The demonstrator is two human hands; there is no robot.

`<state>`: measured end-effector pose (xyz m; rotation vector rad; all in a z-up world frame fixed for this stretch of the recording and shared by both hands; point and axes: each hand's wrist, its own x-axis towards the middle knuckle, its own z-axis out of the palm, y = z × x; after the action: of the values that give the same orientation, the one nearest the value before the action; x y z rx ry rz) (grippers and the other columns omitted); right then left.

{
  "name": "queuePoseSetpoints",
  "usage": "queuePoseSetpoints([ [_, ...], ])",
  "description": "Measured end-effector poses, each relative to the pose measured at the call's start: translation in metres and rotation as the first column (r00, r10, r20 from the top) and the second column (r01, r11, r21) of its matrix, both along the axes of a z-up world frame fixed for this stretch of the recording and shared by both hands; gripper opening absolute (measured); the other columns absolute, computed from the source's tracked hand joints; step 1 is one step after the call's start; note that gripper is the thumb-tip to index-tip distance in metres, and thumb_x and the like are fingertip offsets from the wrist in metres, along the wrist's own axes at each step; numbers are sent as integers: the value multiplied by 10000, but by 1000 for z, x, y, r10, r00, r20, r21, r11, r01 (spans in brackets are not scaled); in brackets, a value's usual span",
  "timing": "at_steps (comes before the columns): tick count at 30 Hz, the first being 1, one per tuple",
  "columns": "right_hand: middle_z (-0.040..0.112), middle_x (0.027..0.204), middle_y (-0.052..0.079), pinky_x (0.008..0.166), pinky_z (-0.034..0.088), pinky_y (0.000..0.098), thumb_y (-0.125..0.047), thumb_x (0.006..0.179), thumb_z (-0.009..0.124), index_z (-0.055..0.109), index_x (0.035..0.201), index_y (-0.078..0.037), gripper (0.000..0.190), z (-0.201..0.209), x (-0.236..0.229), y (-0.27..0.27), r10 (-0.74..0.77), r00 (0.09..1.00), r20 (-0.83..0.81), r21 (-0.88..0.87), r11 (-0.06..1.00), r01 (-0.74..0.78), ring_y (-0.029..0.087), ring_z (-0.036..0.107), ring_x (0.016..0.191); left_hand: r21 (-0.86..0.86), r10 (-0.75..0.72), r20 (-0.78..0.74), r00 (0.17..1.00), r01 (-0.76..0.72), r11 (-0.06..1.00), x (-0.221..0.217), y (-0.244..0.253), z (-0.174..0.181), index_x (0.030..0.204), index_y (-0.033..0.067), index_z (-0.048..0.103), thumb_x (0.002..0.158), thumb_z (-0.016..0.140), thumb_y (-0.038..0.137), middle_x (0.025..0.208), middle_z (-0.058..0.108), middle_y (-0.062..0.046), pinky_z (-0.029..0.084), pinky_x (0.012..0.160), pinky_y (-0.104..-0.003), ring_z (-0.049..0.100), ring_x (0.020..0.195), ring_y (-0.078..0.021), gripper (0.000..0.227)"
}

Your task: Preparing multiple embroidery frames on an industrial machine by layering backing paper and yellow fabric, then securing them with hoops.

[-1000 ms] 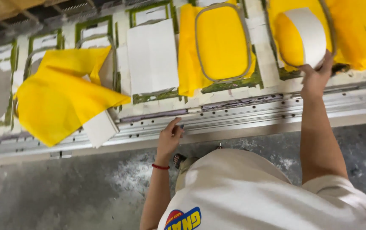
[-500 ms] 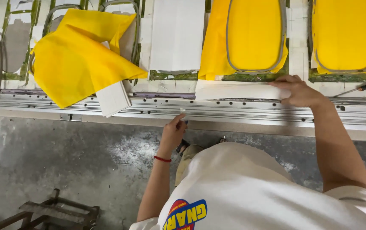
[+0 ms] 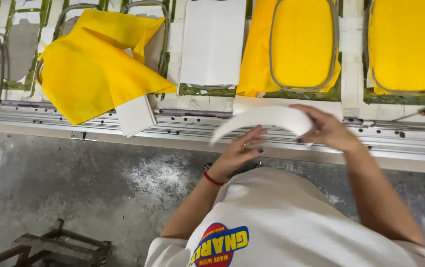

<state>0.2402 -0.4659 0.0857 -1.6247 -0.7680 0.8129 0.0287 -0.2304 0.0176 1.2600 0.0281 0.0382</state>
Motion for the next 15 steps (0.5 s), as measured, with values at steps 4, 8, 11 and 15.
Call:
queuePoseSetpoints([
  [4, 683, 1415, 229, 1223, 403, 572, 29, 674, 956, 575, 1593, -79, 1001, -23, -42, 55, 73, 983, 166, 33, 996, -80, 413, 571, 1419, -32, 253, -18, 967, -253, 967, 30, 9, -41, 1550, -20, 552, 1039, 722, 36, 1384, 669, -257, 604, 992, -539, 693, 1230, -374, 542],
  [8, 737, 1169, 143, 965, 575, 443, -13, 823, 923, 705, 1437, -66, 653, -40, -71, 105, -158, 961, 229, 128, 983, 131, 265, 699, 1099, 275, 511, -76, 856, -474, 836, 23, 57, -21, 1237, -23, 761, 1083, 745, 224, 954, 746, -170, 627, 705, -420, 744, 860, -228, 291],
  [11, 749, 1007, 92, 838, 620, 365, -18, 893, 888, 799, 1295, -76, 416, -60, -81, 135, -254, 940, 227, 109, 966, 235, 192, 713, 935, 350, 570, -84, 818, -511, 785, 15, 92, -20, 1071, 3, 797, 1011, 840, 238, 833, 757, -151, 627, 630, -375, 756, 771, -217, 246],
  [15, 815, 934, 118, 798, 636, 370, -33, 916, 869, 824, 1254, -78, 344, -69, -102, 182, -317, 939, 132, 16, 948, 318, 174, 745, 878, 294, 528, -206, 824, -463, 836, 5, 143, -31, 952, 42, 791, 999, 849, 258, 735, 717, -87, 592, 590, -337, 705, 694, -156, 229],
])
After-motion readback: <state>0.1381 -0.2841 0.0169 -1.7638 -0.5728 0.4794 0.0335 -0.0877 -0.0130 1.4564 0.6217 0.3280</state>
